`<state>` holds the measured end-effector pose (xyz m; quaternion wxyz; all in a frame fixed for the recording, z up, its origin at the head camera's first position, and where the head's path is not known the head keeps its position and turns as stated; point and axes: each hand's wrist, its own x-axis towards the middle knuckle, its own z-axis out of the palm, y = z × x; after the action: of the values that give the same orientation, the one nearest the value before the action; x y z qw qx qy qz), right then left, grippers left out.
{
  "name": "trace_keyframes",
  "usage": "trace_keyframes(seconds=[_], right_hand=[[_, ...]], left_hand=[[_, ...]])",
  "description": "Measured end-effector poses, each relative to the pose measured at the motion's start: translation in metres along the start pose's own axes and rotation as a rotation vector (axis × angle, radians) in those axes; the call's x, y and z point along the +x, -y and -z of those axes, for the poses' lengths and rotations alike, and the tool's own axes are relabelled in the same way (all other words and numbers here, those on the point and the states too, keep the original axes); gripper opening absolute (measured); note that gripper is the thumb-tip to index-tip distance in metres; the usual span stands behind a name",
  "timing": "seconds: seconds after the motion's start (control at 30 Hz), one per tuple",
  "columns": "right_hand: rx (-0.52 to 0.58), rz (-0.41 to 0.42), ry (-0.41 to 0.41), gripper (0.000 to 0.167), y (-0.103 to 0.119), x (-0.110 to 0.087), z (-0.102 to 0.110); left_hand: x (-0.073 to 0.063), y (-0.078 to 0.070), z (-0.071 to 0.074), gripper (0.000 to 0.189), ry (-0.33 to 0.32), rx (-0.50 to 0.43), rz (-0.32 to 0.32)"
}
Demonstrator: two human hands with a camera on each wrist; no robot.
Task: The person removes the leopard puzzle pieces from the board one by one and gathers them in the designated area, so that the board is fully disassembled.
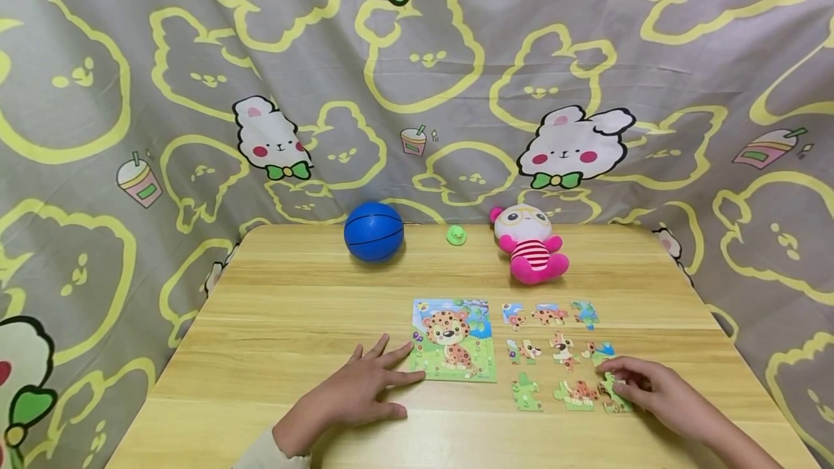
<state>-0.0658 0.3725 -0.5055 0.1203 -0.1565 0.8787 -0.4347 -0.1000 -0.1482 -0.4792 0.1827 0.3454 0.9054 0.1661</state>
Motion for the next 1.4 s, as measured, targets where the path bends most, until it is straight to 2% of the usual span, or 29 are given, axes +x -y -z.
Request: trace_keyframes(seconds=[0.3, 0.57, 0.83, 1.2, 1.4], right_hand=[[-0.085, 0.005, -0.062, 0.027, -0.001, -0.002, -0.004], [-0.095, -0.008, -0.085, 0.028, 0.000, -0.002, -0.004], [-0.132, -0.043, -0.109, 0.028, 0.011, 0.002, -0.004], [-0.331, 0.048, -0.243, 0.030, 0.047, 0.036, -0.012], [-0.453, 0.081, -0.287, 0.046, 0.064, 0.059, -0.022]], left_hand=[[0.000, -0.001, 0.001, 0.059, 0.003, -0.009, 0.004], [0.001, -0.001, 0.001, 0.059, -0.001, 0.002, 0.004], [0.003, -0.003, 0.001, 0.057, -0.016, 0.031, 0.005], [0.005, -0.005, 0.005, 0.055, -0.032, 0.053, 0.005], [0.008, -0.007, 0.009, 0.056, -0.044, 0.064, 0.002]])
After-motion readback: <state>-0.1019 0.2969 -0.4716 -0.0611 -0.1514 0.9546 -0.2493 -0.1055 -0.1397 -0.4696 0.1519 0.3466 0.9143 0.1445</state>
